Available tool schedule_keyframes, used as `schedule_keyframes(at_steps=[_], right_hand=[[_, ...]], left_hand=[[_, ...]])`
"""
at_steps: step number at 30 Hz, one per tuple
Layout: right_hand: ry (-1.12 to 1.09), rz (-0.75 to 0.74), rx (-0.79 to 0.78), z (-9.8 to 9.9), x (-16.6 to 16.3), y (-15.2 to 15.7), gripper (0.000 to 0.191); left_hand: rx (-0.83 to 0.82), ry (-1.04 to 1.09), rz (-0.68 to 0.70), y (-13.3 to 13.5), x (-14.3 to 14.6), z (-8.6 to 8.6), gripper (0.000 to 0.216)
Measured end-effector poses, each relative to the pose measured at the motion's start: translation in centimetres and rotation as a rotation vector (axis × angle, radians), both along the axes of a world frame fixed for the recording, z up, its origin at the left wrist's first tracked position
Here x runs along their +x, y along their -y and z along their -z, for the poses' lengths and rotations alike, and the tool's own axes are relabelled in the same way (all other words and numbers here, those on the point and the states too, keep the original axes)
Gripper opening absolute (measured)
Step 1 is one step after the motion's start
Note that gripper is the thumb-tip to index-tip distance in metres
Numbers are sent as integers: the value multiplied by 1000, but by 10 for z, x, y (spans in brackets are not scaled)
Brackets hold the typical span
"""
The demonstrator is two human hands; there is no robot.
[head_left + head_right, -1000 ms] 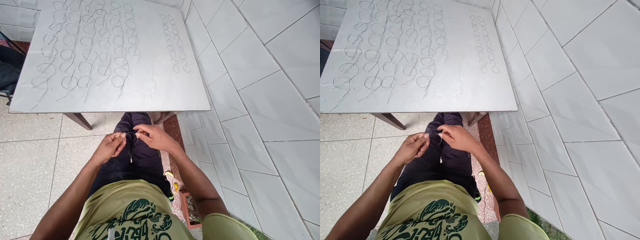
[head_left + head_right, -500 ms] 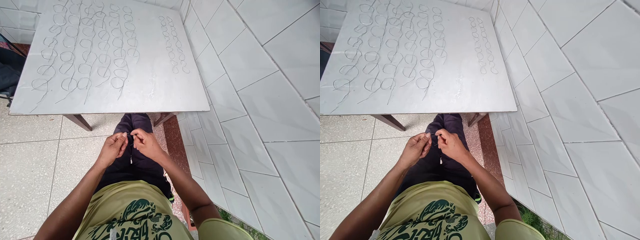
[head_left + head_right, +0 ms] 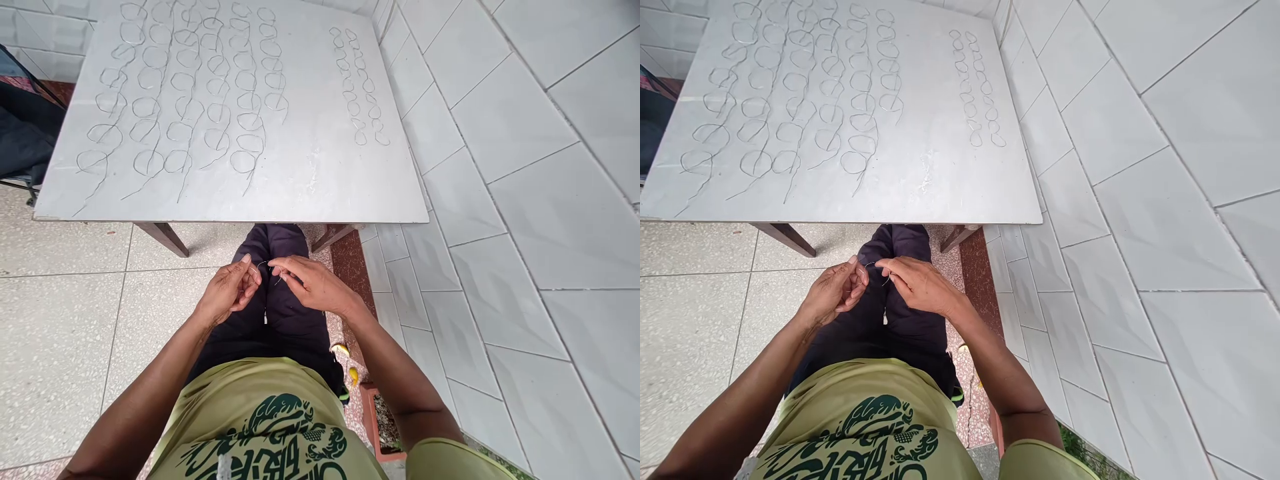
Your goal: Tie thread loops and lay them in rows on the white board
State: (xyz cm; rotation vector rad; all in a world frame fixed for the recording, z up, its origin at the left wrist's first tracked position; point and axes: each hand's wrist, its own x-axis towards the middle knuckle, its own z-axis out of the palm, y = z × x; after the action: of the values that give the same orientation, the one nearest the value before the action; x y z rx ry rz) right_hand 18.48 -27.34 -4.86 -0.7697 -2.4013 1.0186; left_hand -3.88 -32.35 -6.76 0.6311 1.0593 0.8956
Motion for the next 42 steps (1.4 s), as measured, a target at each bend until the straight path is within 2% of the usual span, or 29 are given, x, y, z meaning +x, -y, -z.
schedule_keyframes(at_steps=[4,9,13,17,21,28,34,37,42], right_hand=[[9,-54,35,8,0,-5,22],[-1,-118,59,15,2,-8,22],[31,-149,97,10,3,-9,26],[88,-139,156,0,4,-14,33],[67,-139,183,-2,0,-19,25],[54,-28,177,14,-12,-9,19],[0,30,122,23,-21,3,15],[-36,55,102,23,-24,6,14],[-64,79,58,23,-26,8,14]], left_hand=[[-3,8,-28,0,-1,3,47],[25,-8,-60,-2,2,6,49],[39,-27,-48,-2,4,8,52],[41,-44,23,-2,1,5,47],[46,-32,23,-1,-2,2,41],[9,20,-110,0,2,3,43],[-14,14,-183,0,1,9,31],[19,-24,-216,2,0,12,25],[99,25,-221,6,-2,12,30]])
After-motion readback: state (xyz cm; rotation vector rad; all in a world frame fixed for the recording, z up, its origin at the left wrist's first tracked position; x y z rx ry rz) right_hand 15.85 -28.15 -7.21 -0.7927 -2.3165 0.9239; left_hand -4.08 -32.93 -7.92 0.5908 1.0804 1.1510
